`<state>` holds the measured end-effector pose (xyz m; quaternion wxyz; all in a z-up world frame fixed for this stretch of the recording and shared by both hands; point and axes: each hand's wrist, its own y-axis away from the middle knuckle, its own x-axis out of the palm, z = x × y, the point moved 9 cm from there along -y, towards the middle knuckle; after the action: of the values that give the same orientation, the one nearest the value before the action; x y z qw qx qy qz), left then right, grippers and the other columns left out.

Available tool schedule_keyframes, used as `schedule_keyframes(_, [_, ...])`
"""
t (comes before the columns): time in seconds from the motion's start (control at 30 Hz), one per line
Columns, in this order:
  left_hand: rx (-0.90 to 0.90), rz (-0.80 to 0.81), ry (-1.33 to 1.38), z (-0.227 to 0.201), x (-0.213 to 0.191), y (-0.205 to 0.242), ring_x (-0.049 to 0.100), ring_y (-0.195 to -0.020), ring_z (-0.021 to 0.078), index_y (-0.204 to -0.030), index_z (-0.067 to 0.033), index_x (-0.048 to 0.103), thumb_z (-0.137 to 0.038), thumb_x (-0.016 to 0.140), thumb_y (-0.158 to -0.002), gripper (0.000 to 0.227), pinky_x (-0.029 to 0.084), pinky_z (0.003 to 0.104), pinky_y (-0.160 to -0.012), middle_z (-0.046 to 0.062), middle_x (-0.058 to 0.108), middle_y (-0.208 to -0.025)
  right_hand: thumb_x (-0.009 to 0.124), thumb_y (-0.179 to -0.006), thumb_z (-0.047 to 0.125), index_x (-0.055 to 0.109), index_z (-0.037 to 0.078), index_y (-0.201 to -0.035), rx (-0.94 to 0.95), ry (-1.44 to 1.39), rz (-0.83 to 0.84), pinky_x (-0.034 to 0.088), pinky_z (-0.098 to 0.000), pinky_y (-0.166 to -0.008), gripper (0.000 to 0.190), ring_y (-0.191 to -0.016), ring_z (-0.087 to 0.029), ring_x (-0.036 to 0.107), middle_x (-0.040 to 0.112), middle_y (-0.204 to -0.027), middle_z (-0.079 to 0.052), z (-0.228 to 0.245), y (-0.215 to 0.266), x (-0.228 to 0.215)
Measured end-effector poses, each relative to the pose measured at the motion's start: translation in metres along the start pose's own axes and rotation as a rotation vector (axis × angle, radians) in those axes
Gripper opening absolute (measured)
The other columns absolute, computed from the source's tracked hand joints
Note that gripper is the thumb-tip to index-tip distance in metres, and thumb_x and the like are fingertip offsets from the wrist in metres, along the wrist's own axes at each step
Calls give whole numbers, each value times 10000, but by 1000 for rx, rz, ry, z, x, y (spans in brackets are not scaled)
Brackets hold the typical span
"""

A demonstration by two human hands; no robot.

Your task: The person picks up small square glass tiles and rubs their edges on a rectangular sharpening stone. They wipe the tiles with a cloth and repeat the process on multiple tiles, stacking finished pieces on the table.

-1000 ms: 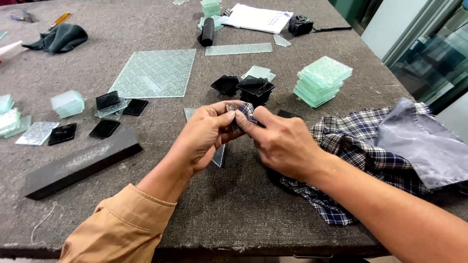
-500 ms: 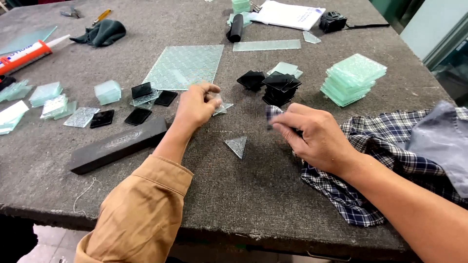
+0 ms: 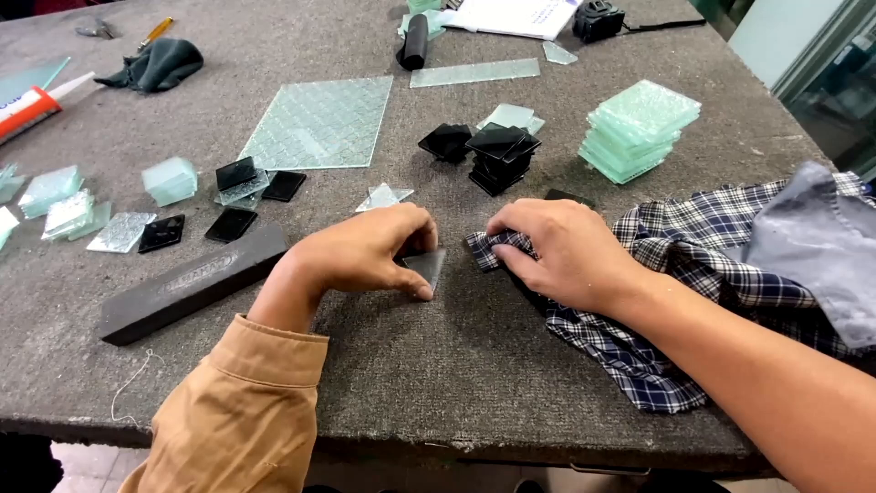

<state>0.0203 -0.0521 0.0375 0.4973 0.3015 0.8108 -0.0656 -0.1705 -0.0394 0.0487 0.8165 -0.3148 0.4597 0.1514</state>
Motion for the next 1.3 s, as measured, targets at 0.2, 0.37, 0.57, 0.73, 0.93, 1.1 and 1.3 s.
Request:
schedule_keyframes(0.2, [27, -27, 238, -6, -1, 4, 724, -897, 253, -1121, -77, 759, -205, 966, -849, 365, 584, 390, -851, 74, 787, -928, 727, -989, 235, 777, 240, -1264, 98, -17, 40, 625, -516, -936, 280, -1126, -378, 790, 844, -1120, -55, -8, -3, 3])
schedule_keyframes(0.37, [57, -349, 666, 6, -24, -2, 732, -779, 217, -1119, -23, 736, -116, 900, -943, 258, 613, 331, -713, 129, 794, -859, 714, -975, 157, 815, 156, -1185, 57, -50, -104, 646, -458, -895, 233, -1021, -355, 823, 841, -1013, -76, -5, 2, -9])
schedule_keyframes(0.57, [-69, -490, 1259, -7, 9, -13, 846, -799, 323, -1098, 16, 624, -30, 845, -941, 275, 727, 446, -742, 249, 832, -891, 747, -1001, 157, 829, 165, -1183, -41, -45, -470, 643, -372, -820, 200, -934, -289, 815, 794, -950, -31, 8, 12, -43])
schedule_keyframes(0.73, [-73, -440, 1400, -6, 42, -36, 849, -804, 355, -1077, 44, 624, -21, 852, -946, 270, 738, 536, -783, 286, 835, -914, 710, -1014, 136, 814, 122, -1213, -179, 131, -389, 642, -464, -646, 225, -767, -373, 776, 713, -908, -95, 29, 15, -27])
schedule_keyframes(0.93, [-96, -502, 1380, 13, 45, -44, 838, -836, 329, -1088, 48, 628, -30, 821, -973, 237, 741, 522, -812, 260, 824, -929, 578, -1063, 94, 790, 96, -1293, -204, 174, -341, 628, -371, -550, 313, -628, -268, 743, 607, -849, -20, 36, 11, -25])
schedule_keyframes(1.1, [-134, -541, 1372, -7, 34, -21, 762, -792, 226, -1125, 73, 654, -31, 828, -973, 254, 740, 488, -839, 184, 786, -869, 590, -1018, 65, 761, 32, -1271, -271, 340, -311, 587, -395, -473, 307, -522, -288, 687, 575, -825, -34, 36, 10, -17])
schedule_keyframes(1.3, [-112, -589, 1327, 21, 35, -36, 826, -845, 286, -1192, -6, 662, -83, 763, -1047, 193, 730, 467, -810, 213, 840, -972, 553, -1019, -2, 778, 39, -1330, -300, 205, -255, 567, -296, -478, 387, -528, -158, 666, 668, -855, -59, 31, 10, 6])
